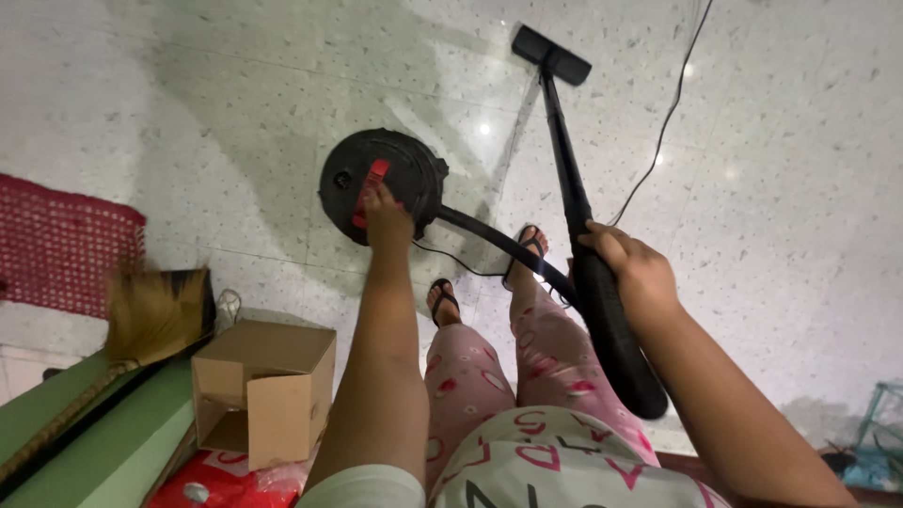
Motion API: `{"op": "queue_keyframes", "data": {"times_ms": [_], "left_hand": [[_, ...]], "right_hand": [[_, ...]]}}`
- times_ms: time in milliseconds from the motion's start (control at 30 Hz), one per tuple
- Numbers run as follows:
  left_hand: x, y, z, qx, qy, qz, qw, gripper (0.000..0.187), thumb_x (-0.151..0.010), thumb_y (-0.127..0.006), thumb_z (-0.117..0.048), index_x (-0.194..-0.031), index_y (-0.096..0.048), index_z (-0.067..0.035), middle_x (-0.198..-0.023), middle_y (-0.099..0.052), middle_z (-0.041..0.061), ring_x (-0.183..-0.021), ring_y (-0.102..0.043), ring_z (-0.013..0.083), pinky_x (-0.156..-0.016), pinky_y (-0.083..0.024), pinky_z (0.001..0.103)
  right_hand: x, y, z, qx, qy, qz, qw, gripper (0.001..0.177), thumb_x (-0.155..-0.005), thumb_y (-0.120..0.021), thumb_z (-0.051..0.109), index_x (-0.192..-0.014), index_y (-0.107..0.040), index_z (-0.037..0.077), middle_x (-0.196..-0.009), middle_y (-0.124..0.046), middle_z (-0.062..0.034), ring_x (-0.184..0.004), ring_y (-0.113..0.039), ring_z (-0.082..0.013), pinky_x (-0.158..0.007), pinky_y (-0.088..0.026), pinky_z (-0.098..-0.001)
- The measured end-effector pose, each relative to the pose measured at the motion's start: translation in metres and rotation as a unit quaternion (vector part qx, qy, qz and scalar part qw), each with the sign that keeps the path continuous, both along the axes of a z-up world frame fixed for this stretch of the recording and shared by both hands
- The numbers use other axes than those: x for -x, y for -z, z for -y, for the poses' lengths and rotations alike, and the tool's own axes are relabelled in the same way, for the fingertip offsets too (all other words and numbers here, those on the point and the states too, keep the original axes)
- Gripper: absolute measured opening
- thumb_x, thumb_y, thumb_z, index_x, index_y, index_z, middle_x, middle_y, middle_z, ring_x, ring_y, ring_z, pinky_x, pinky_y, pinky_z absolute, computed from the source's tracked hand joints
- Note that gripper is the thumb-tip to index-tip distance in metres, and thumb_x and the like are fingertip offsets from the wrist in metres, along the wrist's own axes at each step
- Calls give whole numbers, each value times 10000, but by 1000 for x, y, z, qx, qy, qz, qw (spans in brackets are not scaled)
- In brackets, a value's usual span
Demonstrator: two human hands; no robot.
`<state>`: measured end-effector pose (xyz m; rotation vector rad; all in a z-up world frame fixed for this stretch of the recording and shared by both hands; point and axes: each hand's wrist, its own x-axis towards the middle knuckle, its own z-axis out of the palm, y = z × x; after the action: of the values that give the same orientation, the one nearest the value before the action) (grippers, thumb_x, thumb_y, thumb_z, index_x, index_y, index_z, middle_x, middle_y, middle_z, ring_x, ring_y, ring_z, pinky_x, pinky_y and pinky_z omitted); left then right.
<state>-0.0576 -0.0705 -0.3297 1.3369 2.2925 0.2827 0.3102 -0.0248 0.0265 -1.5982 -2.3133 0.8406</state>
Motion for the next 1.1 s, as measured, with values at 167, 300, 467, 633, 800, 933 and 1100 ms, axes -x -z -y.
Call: {"op": "queue_keyframes", "data": {"times_ms": [167, 300, 467, 633, 800, 933, 1100], "left_hand": [[12, 37, -2, 41, 12, -50, 998, 719, -932, -628, -170, -1544, -323, 52, -1593, -272, 333, -1464, -309, 487, -1209, -278, 490], [7, 23, -11, 42, -65, -70, 995, 740, -907, -638, -148, -1568, -338, -7, -1608, -277, 303, -1456, -323, 477, -1184, -314, 492], [9, -6, -28, 86, -117, -35, 989, 735, -871, -653, -157, -1548, -397, -24, -1495, -480, 209, -1408, -457, 399, -1147, -436, 453], [-24, -5, -38, -18, -77, -81, 994, 444, -1012, -517, -161, -1446, -505, -70, -1379, -589, 206, -1267, -569, 375, -1004, -517, 459], [-79, -12, -67, 105, -27, 5, 994, 315, -1092, -411, -173, -1348, -581, -106, -1286, -644, 132, -1181, -646, 336, -954, -552, 457], [-134, 20, -78, 43, 84, -12, 996, 517, -845, -555, -196, -1341, -553, -49, -1197, -632, 154, -1111, -633, 336, -860, -554, 441], [-178, 39, -51, -79, 191, -49, 977, 533, -977, -559, -132, -1490, -475, -12, -1437, -558, 199, -1320, -566, 347, -1128, -474, 406]], "right_hand": [[3, -1, 3, -69, -57, 43, 995, 270, -812, -750, 143, -1075, -714, 94, -1252, -719, -128, -986, -722, -336, -841, -583, -406], [6, 5, 13, -71, -80, 51, 993, 302, -797, -735, 116, -1097, -708, 91, -1270, -710, -120, -1008, -725, -317, -843, -584, -405], [11, 14, 19, -71, -81, 54, 993, 329, -796, -737, 129, -1121, -699, 98, -1280, -697, -130, -1027, -720, -315, -849, -580, -419], [18, 13, 25, -62, -62, 36, 995, 340, -777, -729, 105, -1115, -697, 79, -1274, -694, -148, -1023, -716, -338, -851, -585, -407], [8, 4, 34, -53, -37, 38, 997, 317, -788, -729, 88, -1104, -705, 72, -1274, -699, -155, -1020, -720, -345, -853, -587, -392], [-4, -4, 50, -37, -6, 37, 999, 310, -791, -715, 74, -1101, -697, 68, -1289, -695, -168, -1026, -725, -353, -853, -589, -387], [-35, -3, 78, 87, 107, -4, 990, 279, -923, -592, 126, -1175, -703, 81, -1382, -660, -143, -1101, -702, -308, -918, -553, -343]]}}
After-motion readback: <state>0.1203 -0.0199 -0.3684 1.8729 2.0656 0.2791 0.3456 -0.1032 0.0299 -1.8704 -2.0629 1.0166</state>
